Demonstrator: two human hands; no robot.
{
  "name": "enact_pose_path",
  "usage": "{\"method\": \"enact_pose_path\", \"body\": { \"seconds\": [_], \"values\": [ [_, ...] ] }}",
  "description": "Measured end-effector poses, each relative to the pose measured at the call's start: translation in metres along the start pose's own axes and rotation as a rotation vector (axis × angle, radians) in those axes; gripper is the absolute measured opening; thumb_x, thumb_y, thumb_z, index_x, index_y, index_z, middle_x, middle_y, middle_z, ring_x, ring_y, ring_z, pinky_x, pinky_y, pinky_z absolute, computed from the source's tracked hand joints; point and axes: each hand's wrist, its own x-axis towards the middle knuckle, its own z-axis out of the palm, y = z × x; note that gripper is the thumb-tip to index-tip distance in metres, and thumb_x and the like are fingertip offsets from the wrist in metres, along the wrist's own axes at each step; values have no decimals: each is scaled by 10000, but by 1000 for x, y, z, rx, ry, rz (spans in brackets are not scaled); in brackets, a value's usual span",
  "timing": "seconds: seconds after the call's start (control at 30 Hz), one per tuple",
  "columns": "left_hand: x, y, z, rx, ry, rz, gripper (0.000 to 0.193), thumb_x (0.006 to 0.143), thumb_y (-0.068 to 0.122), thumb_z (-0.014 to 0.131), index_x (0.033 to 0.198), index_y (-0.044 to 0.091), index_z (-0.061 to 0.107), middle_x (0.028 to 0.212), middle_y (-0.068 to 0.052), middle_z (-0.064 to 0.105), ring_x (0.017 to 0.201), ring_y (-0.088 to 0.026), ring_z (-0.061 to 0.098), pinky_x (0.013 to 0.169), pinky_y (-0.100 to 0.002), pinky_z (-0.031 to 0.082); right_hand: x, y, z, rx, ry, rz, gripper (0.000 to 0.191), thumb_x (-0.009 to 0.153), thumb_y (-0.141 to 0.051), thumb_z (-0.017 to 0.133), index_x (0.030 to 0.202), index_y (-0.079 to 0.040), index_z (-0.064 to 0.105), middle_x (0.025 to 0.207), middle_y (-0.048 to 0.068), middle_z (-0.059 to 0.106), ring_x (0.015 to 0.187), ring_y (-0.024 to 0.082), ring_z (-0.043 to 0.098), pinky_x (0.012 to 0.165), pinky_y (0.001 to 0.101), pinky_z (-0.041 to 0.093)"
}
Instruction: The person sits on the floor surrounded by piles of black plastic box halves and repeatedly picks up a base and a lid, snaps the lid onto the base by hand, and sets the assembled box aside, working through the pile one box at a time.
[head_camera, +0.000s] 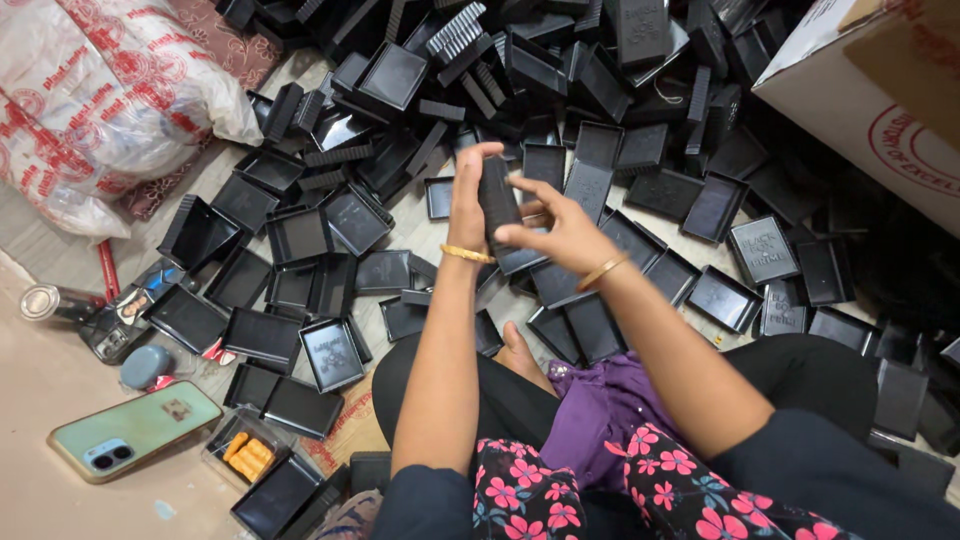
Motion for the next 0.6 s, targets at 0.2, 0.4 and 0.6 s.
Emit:
{"method": "enact_pose_path", "body": {
  "seconds": [0.2,0.4,0.6],
  "values": [
    [2,22,-12,816,202,443,321,1012,298,608,865,14,582,709,-96,568,648,-203,556,630,-360,469,-10,-4,1,116,-19,128,566,831,-304,836,1278,-20,639,1120,38,698,1022,103,644,887,276,546],
    [-1,21,-17,861,471,424,310,1021,250,564,812,22,538,709,-105,578,644,-200,556,630,-368,452,-19,12,38,-124,272,-283,368,819,-156,875,1081,-10,660,958,-7,743,912,68,709,849,229,584],
    [6,10,-35,187,80,52,337,1047,385,506,1009,60,589,845,-35,663,740,-133,614,707,-287,515,-31,-69,-28,-551,429,-456,203,823,-121,894,947,-50,750,851,43,686,741,122,664,661,272,544]
  ]
}}
